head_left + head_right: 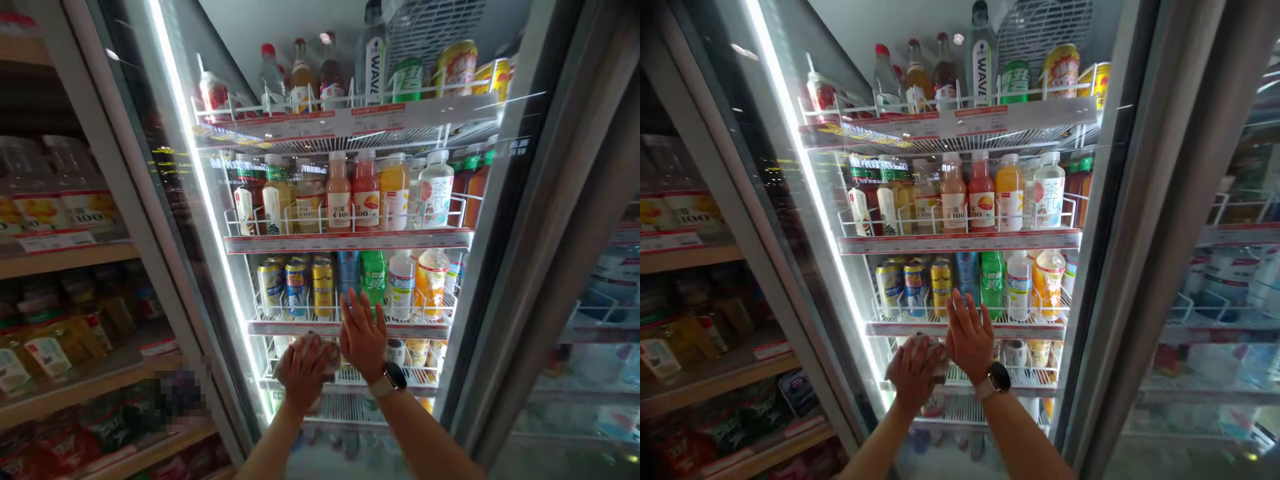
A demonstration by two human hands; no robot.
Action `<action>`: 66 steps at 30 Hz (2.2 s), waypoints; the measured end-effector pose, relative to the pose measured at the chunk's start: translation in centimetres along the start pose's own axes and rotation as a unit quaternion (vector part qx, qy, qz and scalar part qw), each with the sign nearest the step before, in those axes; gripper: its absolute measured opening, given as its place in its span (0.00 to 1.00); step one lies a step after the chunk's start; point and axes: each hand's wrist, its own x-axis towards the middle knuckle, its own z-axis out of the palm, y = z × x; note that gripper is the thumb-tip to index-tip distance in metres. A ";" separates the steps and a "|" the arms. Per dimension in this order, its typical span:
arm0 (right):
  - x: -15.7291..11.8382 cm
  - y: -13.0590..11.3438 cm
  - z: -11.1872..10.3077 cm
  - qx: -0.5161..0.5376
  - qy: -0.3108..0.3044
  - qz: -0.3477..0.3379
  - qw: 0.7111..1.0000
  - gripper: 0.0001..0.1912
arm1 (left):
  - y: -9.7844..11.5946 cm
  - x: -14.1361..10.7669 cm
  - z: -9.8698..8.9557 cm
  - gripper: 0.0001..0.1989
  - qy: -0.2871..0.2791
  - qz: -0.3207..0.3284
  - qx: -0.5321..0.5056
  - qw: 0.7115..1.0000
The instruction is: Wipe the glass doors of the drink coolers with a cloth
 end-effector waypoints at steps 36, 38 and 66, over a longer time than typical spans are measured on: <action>-0.1 0.0 -0.1 -0.005 -0.002 -0.002 1.000 0.32 | -3.7 10.7 -1.4 0.23 0.010 0.035 0.016 0.999; 0.0 -0.1 -0.2 0.000 -0.002 -0.002 1.000 0.32 | -4.6 14.0 -1.7 0.24 0.016 0.031 0.008 0.999; -0.4 -0.1 -0.2 0.016 0.008 0.003 1.000 0.33 | -11.9 14.6 -3.7 0.28 0.034 -0.099 -0.001 0.994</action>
